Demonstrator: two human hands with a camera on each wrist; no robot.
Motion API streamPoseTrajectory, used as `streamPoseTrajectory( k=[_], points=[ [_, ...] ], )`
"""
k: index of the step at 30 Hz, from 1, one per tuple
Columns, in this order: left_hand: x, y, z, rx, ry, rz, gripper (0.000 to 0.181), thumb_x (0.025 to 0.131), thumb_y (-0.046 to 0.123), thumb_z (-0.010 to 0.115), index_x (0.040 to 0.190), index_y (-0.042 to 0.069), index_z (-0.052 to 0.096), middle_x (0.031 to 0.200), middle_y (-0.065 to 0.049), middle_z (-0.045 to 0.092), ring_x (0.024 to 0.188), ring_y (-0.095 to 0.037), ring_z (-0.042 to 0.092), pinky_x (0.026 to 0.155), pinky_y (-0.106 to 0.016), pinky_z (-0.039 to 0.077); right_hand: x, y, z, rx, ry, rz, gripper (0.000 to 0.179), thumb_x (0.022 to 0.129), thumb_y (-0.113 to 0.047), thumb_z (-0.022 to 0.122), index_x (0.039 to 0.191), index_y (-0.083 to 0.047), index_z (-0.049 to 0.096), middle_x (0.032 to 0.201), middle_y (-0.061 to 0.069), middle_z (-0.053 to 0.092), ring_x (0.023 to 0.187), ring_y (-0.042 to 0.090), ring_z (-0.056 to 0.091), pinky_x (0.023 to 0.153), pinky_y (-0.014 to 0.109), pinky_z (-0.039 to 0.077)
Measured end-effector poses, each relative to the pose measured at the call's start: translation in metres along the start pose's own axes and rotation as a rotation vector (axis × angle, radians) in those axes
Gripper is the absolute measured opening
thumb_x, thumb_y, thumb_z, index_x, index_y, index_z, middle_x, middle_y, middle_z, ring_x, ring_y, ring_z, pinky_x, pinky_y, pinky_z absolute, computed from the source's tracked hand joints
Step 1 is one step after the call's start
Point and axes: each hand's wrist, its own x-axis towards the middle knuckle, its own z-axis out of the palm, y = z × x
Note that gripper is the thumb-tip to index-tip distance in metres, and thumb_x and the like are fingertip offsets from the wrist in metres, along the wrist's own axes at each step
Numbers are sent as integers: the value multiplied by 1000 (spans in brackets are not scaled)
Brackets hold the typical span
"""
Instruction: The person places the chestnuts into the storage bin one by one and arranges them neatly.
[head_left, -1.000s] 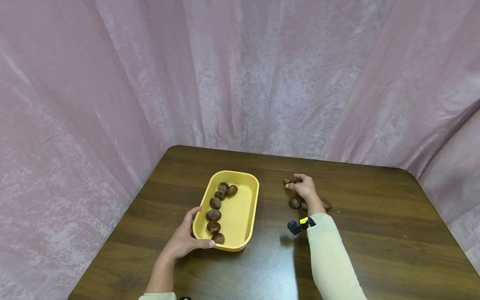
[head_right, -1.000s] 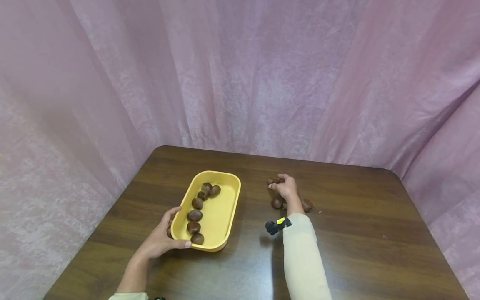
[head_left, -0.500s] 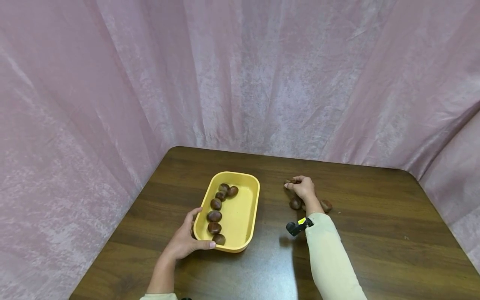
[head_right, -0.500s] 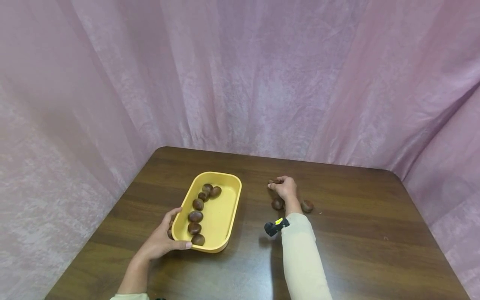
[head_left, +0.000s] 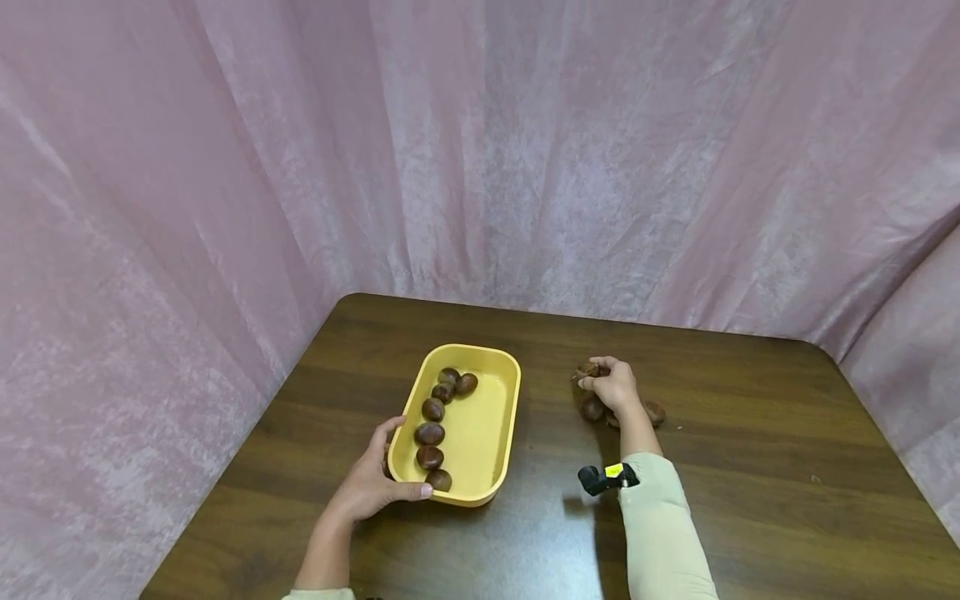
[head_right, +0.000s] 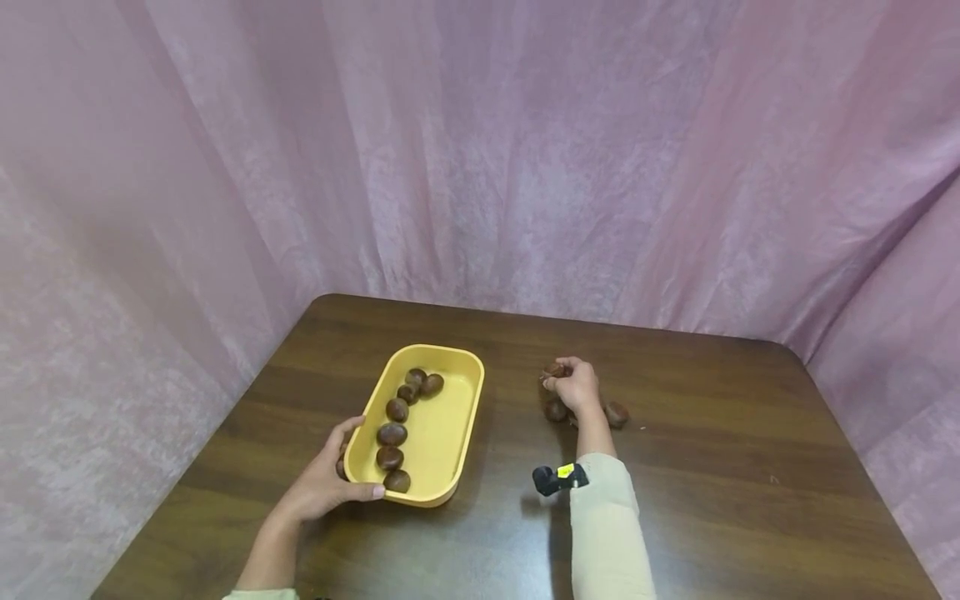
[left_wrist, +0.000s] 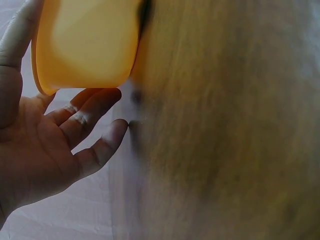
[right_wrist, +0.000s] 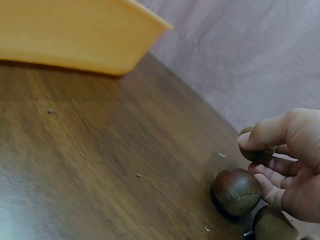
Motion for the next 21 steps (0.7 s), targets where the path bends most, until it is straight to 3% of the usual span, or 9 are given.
streamPoseTrajectory(
  k=[8, 16, 21],
  points=[
    [1, 3, -1, 7, -1, 1, 107, 60, 17, 89, 143, 24, 23, 113, -16, 58, 90, -26, 61, 80, -39, 43, -18, -7, 0, 126, -17, -33, 52, 80, 4, 66, 129, 7, 47, 114, 23, 53, 103, 33, 53, 80, 35, 44],
    [0, 3, -1, 10, -6, 3, 107, 59, 17, 90, 143, 24, 23, 113, -16, 58, 89, -25, 61, 79, -38, 43, -32, -17, -2, 142, -37, -48, 53, 80, 2, 68, 130, 5, 48, 119, 24, 54, 107, 34, 53, 84, 37, 44],
    [0, 3, -1, 22, -4, 0, 106, 60, 18, 90, 142, 24, 23, 110, -15, 59, 89, -24, 61, 79, -38, 43, -39, -26, 0, 146, -54, -96, 53, 78, 5, 69, 127, 7, 50, 116, 26, 56, 104, 34, 56, 78, 30, 47]
  ],
)
